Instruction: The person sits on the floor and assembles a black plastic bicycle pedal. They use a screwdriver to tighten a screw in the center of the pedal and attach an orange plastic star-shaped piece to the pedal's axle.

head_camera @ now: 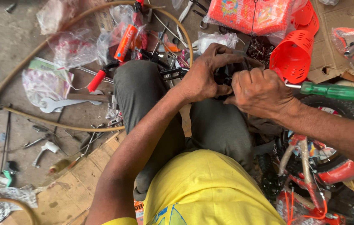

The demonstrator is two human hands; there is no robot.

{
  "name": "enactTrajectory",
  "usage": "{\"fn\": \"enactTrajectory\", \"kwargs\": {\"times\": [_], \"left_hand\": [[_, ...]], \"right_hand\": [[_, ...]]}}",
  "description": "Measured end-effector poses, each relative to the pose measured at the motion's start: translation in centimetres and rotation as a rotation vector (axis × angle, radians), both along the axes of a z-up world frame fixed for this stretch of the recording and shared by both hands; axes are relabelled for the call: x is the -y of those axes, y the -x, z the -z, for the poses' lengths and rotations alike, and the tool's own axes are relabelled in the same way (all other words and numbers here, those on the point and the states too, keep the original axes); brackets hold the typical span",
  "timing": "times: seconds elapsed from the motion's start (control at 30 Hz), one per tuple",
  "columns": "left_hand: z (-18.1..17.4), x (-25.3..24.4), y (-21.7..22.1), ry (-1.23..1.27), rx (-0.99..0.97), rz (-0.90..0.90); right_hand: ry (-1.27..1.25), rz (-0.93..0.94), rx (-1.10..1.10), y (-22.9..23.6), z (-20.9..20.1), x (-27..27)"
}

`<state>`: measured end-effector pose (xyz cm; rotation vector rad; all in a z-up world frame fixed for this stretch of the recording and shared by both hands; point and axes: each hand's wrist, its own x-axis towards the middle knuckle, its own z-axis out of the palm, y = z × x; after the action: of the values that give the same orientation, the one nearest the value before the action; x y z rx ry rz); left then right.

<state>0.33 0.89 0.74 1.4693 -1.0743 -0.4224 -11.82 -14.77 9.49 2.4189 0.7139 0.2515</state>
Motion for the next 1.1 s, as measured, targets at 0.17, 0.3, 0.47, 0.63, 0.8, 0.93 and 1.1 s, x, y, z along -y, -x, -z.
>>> {"fn": "enactTrajectory", "kwargs": {"times": [0.17,0.3,0.47,0.63,0.8,0.93,1.1], "left_hand": [[0.7,-0.4,0.1,0.002,-0.036,-0.062],[0.9,-1.0,-0.4,0.028,-0.110,-0.116],[1.5,-1.9,0.8,0.161,-0.059,-0.177],[2.0,-0.9,0.2,0.261,-0.098,-0.159],[1.6,-1.5,0.3,0.303,-0.094,-0.120],[0.1,-2.3,-0.1,0.305,-0.152,-0.193],[-2.5,-5.3,-3.6,0.192,0.021,-0.423]], "right_hand": [[-0.091,0.028,-0.043,0.6,1.8,0.8],[-0.252,-0.080,-0.234,2.5,4.8,0.4],[-0.392,0.146,-0.409,2.6,5.1,1.6],[-1.508,0.508,-0.816,4.0,7.4,5.0],[-2.596,0.442,-0.539,6.1,9.5,5.0],[-2.130,0.560,-0.367,4.2,6.5,5.3],[-1.258,0.333,-0.219,-4.7,6.6,6.3]]}}
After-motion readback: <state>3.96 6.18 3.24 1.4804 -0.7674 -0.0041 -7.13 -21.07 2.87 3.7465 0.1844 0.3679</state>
